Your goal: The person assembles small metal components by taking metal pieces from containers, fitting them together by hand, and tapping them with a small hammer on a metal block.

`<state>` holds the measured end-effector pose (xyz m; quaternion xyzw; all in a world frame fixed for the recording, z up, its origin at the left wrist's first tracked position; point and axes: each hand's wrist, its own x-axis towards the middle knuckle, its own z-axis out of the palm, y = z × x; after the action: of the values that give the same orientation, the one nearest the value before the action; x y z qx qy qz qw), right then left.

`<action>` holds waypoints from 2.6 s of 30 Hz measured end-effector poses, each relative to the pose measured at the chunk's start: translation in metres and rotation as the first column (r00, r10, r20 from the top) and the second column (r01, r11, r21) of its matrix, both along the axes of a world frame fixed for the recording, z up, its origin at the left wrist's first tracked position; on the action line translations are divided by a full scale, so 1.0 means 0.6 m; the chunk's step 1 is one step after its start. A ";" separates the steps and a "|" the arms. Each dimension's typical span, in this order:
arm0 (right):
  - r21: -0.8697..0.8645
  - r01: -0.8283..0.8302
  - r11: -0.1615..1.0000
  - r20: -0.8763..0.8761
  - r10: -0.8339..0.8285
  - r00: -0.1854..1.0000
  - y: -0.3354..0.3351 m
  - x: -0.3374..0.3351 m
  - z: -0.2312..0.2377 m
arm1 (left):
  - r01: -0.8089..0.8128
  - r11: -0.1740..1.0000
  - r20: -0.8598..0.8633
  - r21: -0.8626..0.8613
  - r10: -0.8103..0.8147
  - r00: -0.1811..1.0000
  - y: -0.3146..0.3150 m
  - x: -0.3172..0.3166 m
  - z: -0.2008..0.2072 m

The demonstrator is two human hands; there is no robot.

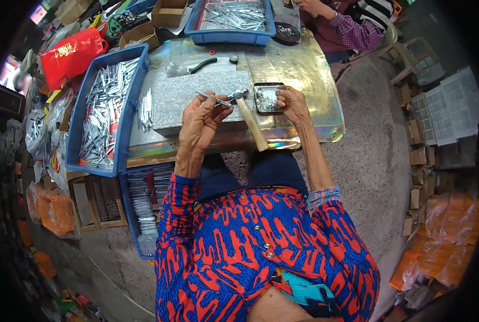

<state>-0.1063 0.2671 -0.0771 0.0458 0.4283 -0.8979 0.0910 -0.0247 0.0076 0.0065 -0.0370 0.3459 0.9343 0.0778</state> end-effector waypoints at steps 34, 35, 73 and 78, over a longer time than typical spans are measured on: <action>0.338 -0.199 0.920 -0.212 0.280 0.936 -0.163 0.144 0.182 | -0.286 0.901 -0.259 -0.327 0.205 0.944 0.029 0.027 0.015; 0.516 -0.033 0.856 -0.368 0.257 0.894 -0.168 0.144 0.173 | -0.285 0.901 -0.259 -0.327 0.204 0.944 0.031 0.030 0.021; 0.530 0.029 0.848 -0.426 0.236 0.873 -0.208 0.147 0.133 | -0.356 0.722 -0.331 -0.593 0.184 0.925 0.000 0.005 0.006; 0.487 -0.018 0.873 -0.345 0.211 0.914 -0.190 0.137 0.124 | -0.451 0.641 -0.416 -0.621 0.218 0.883 -0.016 -0.022 -0.022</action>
<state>-0.0242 0.1532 -0.0027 -0.1379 0.6457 -0.7497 0.0448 -0.0378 -0.0017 -0.0067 0.0160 0.6687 0.7231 -0.1725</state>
